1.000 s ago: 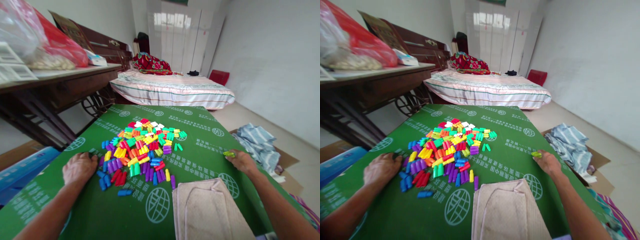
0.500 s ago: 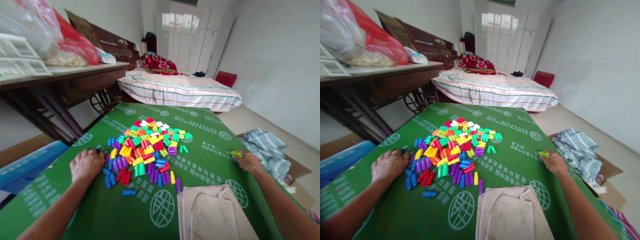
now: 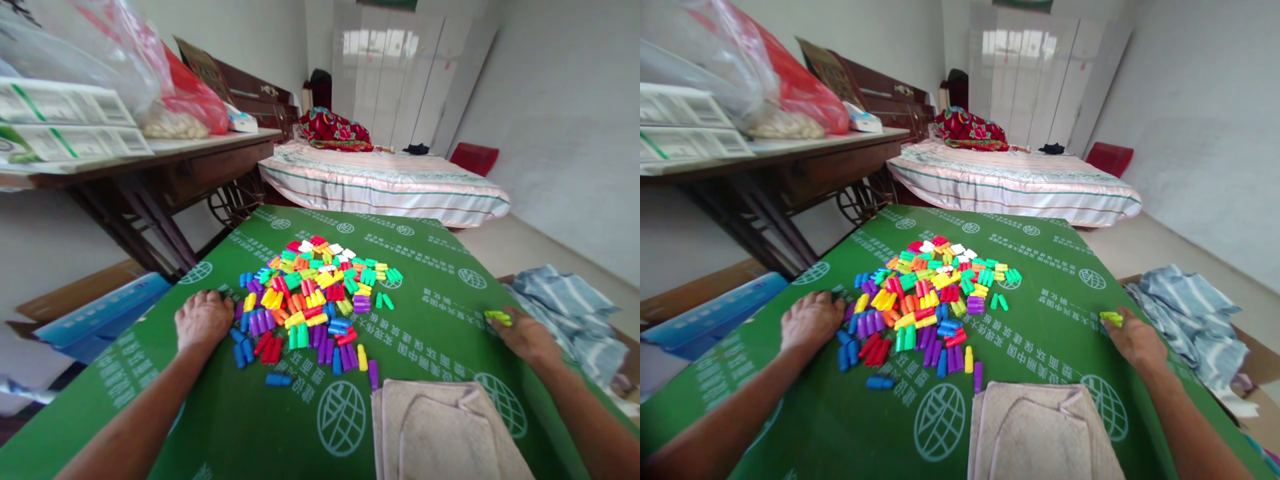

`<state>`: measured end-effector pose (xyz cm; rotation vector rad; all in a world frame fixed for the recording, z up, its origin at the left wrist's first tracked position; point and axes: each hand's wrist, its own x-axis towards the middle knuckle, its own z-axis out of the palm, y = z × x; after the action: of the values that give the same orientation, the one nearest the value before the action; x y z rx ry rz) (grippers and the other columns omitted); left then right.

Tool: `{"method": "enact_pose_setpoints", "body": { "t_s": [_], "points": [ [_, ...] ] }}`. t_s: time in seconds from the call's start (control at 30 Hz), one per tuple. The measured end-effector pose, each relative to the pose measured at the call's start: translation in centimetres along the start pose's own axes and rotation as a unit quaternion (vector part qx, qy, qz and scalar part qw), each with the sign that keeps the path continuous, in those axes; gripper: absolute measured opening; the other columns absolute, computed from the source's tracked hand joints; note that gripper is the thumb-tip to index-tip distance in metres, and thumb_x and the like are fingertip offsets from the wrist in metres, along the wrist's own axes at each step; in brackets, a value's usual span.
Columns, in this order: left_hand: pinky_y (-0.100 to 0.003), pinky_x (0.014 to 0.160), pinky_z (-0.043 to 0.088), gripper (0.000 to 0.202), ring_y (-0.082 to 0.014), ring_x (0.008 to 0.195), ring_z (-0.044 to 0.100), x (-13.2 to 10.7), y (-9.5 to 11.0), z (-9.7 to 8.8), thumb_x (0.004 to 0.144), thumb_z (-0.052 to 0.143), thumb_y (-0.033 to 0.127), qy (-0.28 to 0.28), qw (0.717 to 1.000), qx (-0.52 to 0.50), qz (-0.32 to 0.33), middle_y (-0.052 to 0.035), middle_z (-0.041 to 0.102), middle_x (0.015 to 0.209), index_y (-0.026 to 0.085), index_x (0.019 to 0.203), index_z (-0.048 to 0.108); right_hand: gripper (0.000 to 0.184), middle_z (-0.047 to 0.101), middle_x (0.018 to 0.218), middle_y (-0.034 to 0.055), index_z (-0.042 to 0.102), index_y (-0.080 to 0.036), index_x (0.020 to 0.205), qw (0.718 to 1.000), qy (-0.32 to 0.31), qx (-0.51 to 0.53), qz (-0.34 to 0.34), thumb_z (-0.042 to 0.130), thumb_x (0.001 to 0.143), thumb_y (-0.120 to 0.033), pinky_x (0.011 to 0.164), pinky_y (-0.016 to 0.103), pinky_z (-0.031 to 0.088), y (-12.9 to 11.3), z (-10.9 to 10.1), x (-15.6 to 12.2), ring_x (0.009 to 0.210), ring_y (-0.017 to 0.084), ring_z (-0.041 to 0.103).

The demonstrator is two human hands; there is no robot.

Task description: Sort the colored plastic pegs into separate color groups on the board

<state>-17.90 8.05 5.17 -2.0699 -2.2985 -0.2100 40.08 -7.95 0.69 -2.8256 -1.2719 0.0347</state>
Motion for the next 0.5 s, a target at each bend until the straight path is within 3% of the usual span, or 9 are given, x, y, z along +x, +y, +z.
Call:
{"method": "enact_pose_setpoints", "body": {
  "t_s": [0.13,0.33,0.5],
  "points": [
    [-0.05,0.095,0.034,0.048,-0.0377,0.123,0.039,0.7,-0.1,0.9,0.089,0.026,0.036,0.01,0.999,0.012,-0.037,-0.0247,0.049,0.126,0.004,0.113,0.052,0.054,0.07,0.098,0.0149,0.054,-0.018,0.129,0.998,0.016,0.015,-0.056,0.036,0.088,-0.05,0.071,0.037,0.05,-3.9,-0.8,-1.7,0.088,0.029,0.066],
    [-0.049,0.099,0.034,0.048,-0.0358,0.123,0.04,1.2,-0.3,1.7,0.088,0.026,0.037,0.019,0.998,0.02,-0.057,-0.0215,0.051,0.126,0.007,0.113,0.054,0.039,0.072,0.087,0.0033,0.062,-0.029,0.119,0.972,-0.012,0.088,-0.217,0.047,0.086,-0.043,0.068,0.027,0.048,-14.5,-2.4,-4.4,0.08,0.019,0.067],
    [-0.048,0.097,0.036,0.049,-0.0361,0.123,0.042,0.9,-0.3,1.7,0.088,0.026,0.038,0.029,0.998,0.02,-0.055,-0.0224,0.053,0.125,0.007,0.112,0.056,0.04,0.071,0.087,0.0032,0.058,-0.028,0.124,0.959,-0.056,0.062,-0.271,0.049,0.086,-0.036,0.067,0.027,0.046,-20.8,-3.7,-3.7,0.08,0.019,0.066]
  ]
}}
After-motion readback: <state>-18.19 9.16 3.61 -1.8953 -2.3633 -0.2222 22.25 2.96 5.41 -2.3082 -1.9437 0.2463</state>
